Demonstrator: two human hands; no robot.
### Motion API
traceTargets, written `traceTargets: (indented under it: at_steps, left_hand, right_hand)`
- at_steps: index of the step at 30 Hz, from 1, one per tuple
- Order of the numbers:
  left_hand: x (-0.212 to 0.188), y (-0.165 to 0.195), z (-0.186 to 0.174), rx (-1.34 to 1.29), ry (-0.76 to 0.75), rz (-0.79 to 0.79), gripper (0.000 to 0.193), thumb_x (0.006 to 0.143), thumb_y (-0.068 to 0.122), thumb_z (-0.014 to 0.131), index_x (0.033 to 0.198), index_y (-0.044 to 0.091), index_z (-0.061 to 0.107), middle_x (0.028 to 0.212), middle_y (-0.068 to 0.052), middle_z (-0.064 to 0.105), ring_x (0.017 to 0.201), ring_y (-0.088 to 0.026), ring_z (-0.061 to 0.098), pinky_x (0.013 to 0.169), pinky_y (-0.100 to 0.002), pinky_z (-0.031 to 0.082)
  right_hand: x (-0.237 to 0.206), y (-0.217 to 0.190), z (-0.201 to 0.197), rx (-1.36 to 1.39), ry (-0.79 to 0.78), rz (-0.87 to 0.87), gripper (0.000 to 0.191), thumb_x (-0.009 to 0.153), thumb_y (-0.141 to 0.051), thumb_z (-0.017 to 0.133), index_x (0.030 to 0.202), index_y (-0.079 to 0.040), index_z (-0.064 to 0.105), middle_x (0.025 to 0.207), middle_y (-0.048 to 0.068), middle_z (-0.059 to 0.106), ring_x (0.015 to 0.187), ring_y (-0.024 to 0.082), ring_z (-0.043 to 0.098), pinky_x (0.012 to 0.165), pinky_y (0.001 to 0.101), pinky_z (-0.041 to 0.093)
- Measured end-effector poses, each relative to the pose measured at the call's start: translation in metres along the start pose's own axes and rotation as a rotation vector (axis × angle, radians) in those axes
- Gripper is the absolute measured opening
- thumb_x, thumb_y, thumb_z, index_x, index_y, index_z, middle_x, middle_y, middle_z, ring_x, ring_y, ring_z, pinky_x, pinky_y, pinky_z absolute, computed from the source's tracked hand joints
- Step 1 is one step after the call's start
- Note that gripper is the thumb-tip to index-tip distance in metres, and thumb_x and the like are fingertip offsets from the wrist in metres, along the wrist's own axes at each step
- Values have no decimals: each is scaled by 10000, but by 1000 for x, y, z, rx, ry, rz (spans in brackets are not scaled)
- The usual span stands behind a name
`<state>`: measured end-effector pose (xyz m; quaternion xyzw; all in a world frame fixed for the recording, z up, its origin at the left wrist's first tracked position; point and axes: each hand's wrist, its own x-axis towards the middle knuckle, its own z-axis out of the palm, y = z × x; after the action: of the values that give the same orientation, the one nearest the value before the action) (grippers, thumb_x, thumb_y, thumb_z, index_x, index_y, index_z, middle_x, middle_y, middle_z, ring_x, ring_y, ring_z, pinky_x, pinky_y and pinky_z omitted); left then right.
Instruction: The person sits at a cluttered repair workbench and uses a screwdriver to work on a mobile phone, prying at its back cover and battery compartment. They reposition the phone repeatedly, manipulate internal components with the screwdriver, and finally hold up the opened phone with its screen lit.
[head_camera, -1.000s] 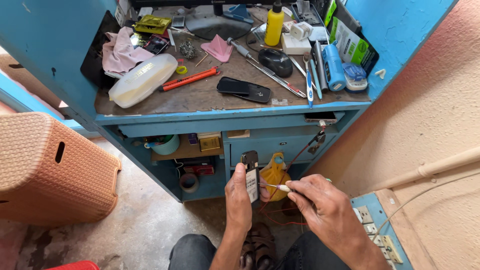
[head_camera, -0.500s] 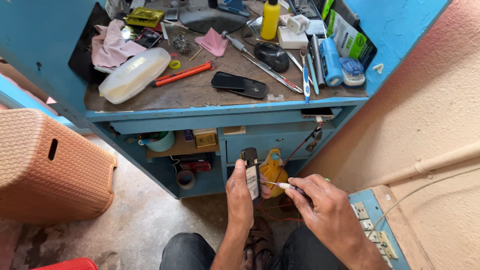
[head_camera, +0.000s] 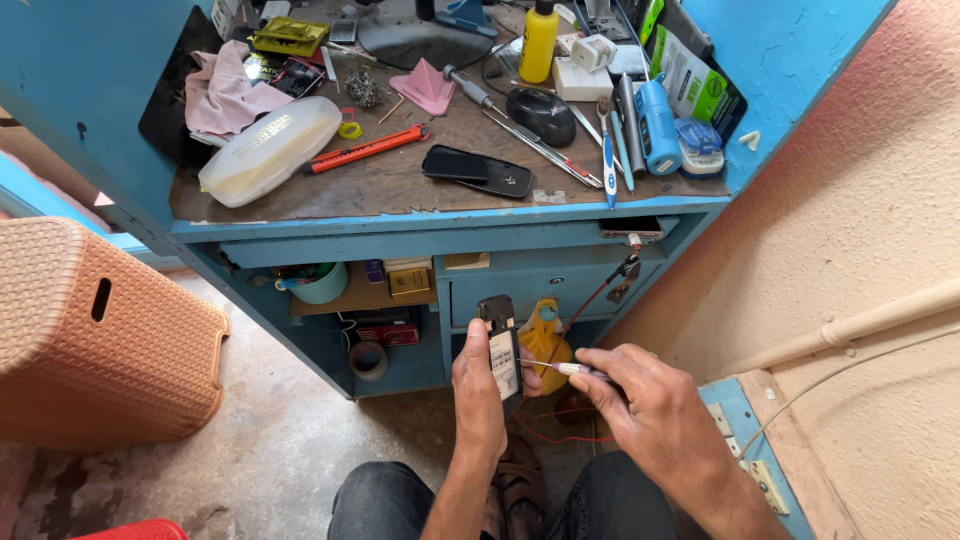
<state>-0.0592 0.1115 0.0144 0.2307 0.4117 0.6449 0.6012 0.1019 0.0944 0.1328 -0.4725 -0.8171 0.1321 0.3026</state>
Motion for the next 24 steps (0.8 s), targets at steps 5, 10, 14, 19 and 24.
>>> traceTargets:
  at_steps: [5,10,14,19,24]
  left_hand:
    - [-2,1,-2,1,-14,12,709,1017,619,351,840,16,679,597,-99,658,522,-170,658,500,-295,554]
    - [-6,4,-5,35,-36,44,707,1005,627,343,852,22,675,604,-95,658,535,-164,664,503,-298,570]
    - [-7,9,-5,8,-38,56,716,1014,628,340,854,14,672,610,-94,659,540,-160,654,514,-295,558]
    - [-6,11,-5,0,-38,54,715,1016,624,332,858,15,673,608,-90,654,538,-161,654,514,-293,552]
    - [-7,10,-5,-18,-33,60,697,1027,603,343,870,9,673,623,-95,664,546,-165,656,526,-290,551]
  right_hand:
    - [11,-4,-10,-20,-52,-94,236,847,-105,744,1072,-38,730,949,119,705,835,304,706,702,395,560]
    - [17,-14,-16,33,-104,-107,228,860,-104,710,1077,-38,730,966,124,698,847,293,709,719,389,566]
    - [21,-17,-17,-33,-133,-13,238,865,-135,746,1088,-55,734,976,111,724,849,295,718,713,385,569]
    - [23,-14,-16,-15,-178,93,367,807,-134,814,1150,-50,713,969,104,723,826,272,726,702,372,572]
    - [20,-16,-15,11,-118,-24,252,835,-127,749,1075,-47,737,963,96,736,837,251,731,695,352,580]
